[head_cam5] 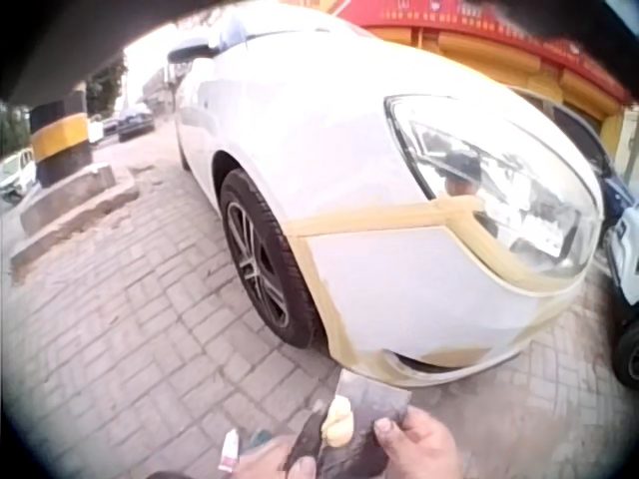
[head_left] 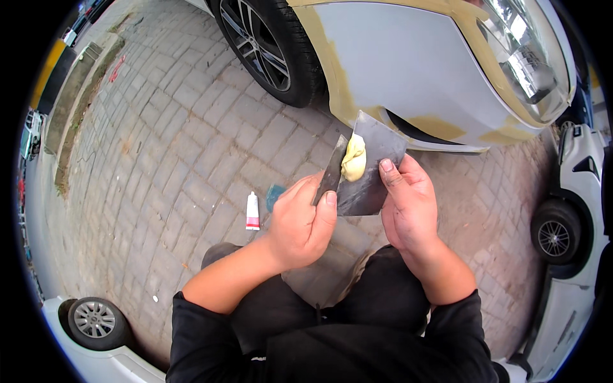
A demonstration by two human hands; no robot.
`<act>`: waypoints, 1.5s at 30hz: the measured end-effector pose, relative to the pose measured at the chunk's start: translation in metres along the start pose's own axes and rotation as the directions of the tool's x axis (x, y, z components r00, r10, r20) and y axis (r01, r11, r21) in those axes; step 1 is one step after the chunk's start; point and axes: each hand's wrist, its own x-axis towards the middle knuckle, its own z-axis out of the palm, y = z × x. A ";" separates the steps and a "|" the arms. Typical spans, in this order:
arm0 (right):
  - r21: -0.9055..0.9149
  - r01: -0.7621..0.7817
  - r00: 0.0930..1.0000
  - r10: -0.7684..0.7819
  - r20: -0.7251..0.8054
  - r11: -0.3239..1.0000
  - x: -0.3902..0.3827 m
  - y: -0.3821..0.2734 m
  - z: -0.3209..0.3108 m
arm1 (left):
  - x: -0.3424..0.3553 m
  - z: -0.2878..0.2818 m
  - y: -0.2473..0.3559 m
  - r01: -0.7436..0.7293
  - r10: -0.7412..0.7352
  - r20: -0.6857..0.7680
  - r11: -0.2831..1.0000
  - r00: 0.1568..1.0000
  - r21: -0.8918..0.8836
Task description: The person mixes a yellow hardener into a beige body filler on a metal mixing board using a spreader. They then apply the mixed filler to a prepared area on the front bumper of a white car.
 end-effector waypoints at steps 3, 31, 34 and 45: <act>0.070 0.227 0.974 -0.227 0.002 0.971 0.005 -0.011 -0.011 | -0.001 -0.016 -0.011 0.262 -0.257 0.066 0.886 0.964 -0.383; -0.134 0.355 0.660 -0.147 0.737 0.925 -0.018 0.045 -0.019 | 0.001 -0.025 0.019 0.274 -0.190 0.249 0.121 0.950 -0.954; -0.211 0.465 0.696 -0.207 0.688 0.860 -0.008 0.038 -0.013 | -0.001 -0.029 0.013 0.224 -0.201 0.197 0.122 0.960 -0.967; -0.612 0.783 0.513 -0.672 0.533 0.113 0.013 -0.021 -0.005 | -0.006 -0.025 -0.013 0.053 -0.276 -0.255 0.767 0.927 -0.639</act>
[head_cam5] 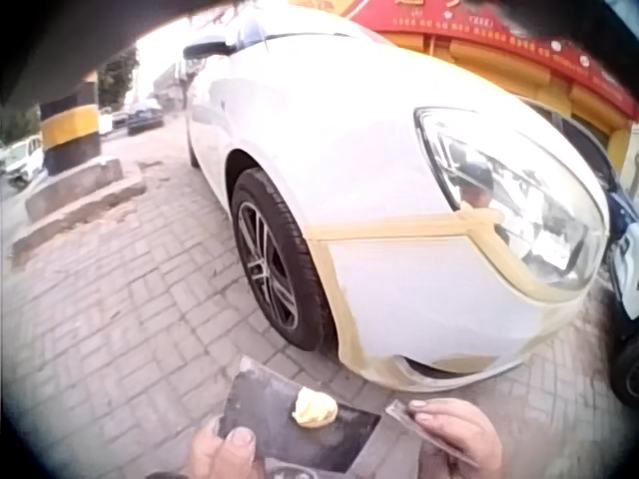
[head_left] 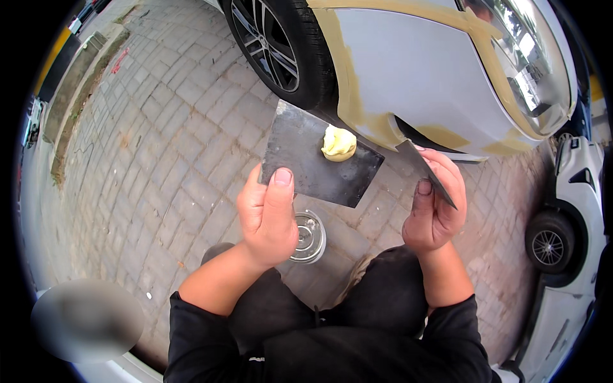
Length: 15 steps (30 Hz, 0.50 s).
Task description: The person mixes a yellow hardener into a beige body filler on a metal mixing board using a spreader. They then apply the mixed filler to a prepared area on the front bumper of a white car.
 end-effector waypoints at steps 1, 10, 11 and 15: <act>-0.100 0.069 0.997 -0.064 0.050 0.993 0.004 -0.008 0.004 | -0.001 0.001 0.000 -0.038 0.039 -0.015 0.997 0.999 0.071; -0.096 0.251 0.924 -0.209 0.319 0.963 0.000 -0.016 0.019 | -0.004 0.010 -0.003 -0.197 0.207 0.009 0.920 0.978 0.339; -0.069 0.231 0.921 -0.195 0.338 0.970 -0.001 -0.016 0.021 | -0.005 0.008 -0.004 -0.198 0.202 0.025 0.918 0.979 0.344; -0.088 0.223 0.937 -0.188 0.294 0.971 0.002 -0.016 0.020 | -0.006 0.001 -0.007 -0.148 0.141 0.044 0.949 0.989 0.280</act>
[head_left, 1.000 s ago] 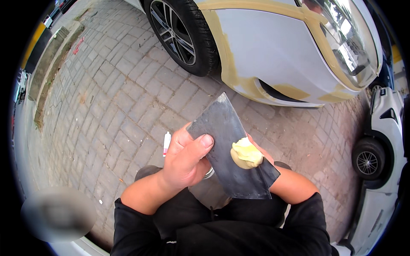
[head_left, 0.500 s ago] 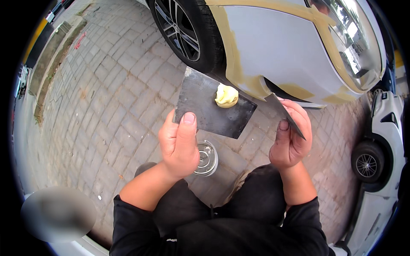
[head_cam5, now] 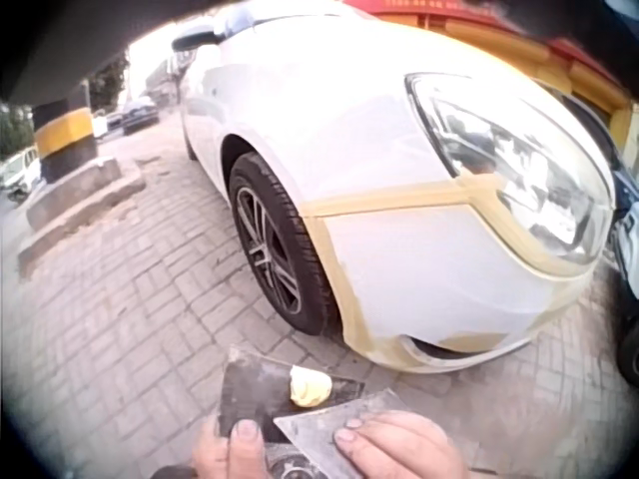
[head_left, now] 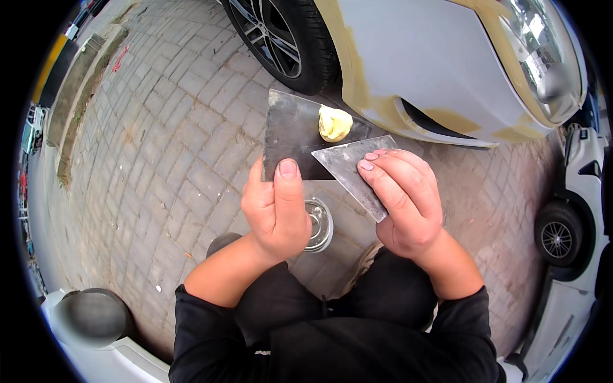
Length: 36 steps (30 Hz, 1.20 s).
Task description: The person mixes a yellow hardener into a beige body filler on a metal mixing board using a spreader. They then apply the mixed filler to a prepared area on the front bumper of a white car.
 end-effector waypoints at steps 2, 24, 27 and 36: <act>-0.017 -0.013 1.000 0.013 0.028 1.000 0.000 0.004 0.001 | -0.001 0.002 0.001 0.041 -0.042 -0.005 0.998 0.999 -0.044; 0.098 -0.089 0.996 0.087 0.023 0.991 0.001 0.002 0.008 | 0.007 0.006 -0.004 -0.116 0.124 -0.052 0.984 0.991 0.136; 0.098 -0.083 0.996 0.084 -0.007 0.992 0.004 0.002 0.004 | 0.008 0.007 -0.001 -0.041 0.046 -0.058 0.995 0.997 0.085; 0.084 -0.109 0.994 0.111 -0.016 0.990 0.004 0.003 0.005 | 0.004 0.004 -0.001 -0.017 0.017 0.003 0.988 1.000 0.155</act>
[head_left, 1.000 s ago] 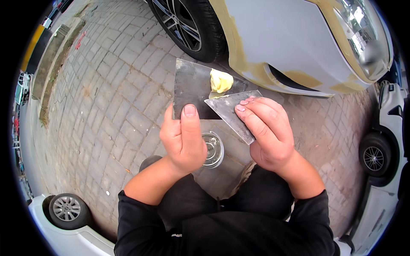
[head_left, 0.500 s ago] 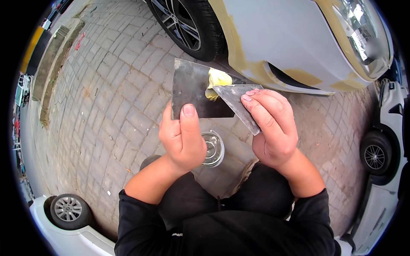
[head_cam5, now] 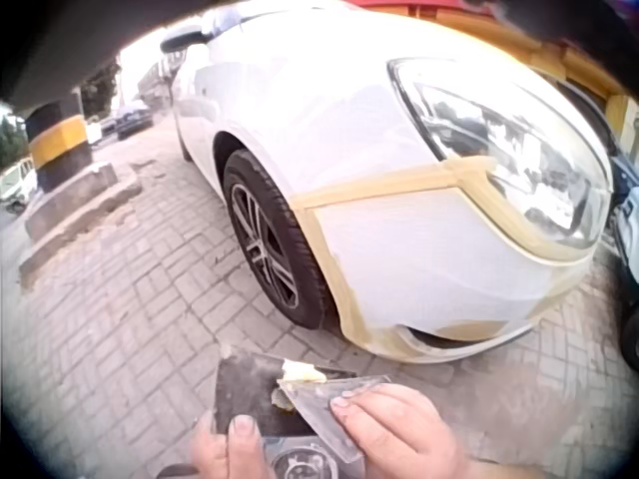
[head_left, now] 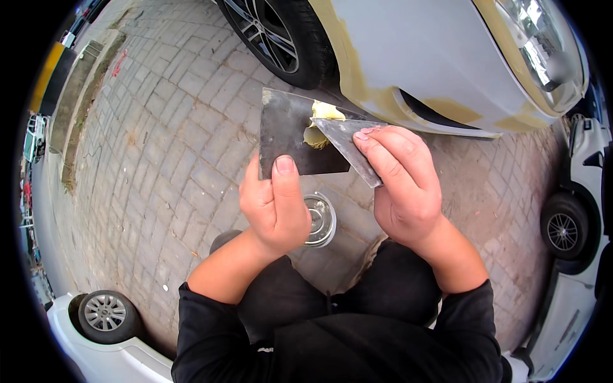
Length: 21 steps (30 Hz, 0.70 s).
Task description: The person mixes a yellow hardener into a beige body filler on a metal mixing board using a spreader. They then apply the mixed filler to a prepared area on the front bumper of a white car.
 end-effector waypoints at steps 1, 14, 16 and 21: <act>0.008 -0.013 0.999 0.013 0.030 1.000 -0.001 0.001 0.002 | -0.002 -0.002 0.001 0.038 -0.038 0.023 0.999 0.999 -0.012; 0.003 0.037 0.999 -0.037 -0.004 0.999 -0.003 0.008 0.001 | 0.000 0.011 0.000 -0.099 0.100 -0.078 0.995 0.992 0.021; 0.032 0.052 0.998 -0.053 0.015 0.998 -0.003 0.009 0.000 | 0.002 0.011 -0.002 -0.133 0.136 -0.084 0.990 0.987 0.046; 0.005 0.040 0.999 -0.040 -0.022 0.999 -0.002 0.011 0.002 | 0.003 0.011 -0.005 -0.175 0.183 -0.073 0.979 0.980 0.108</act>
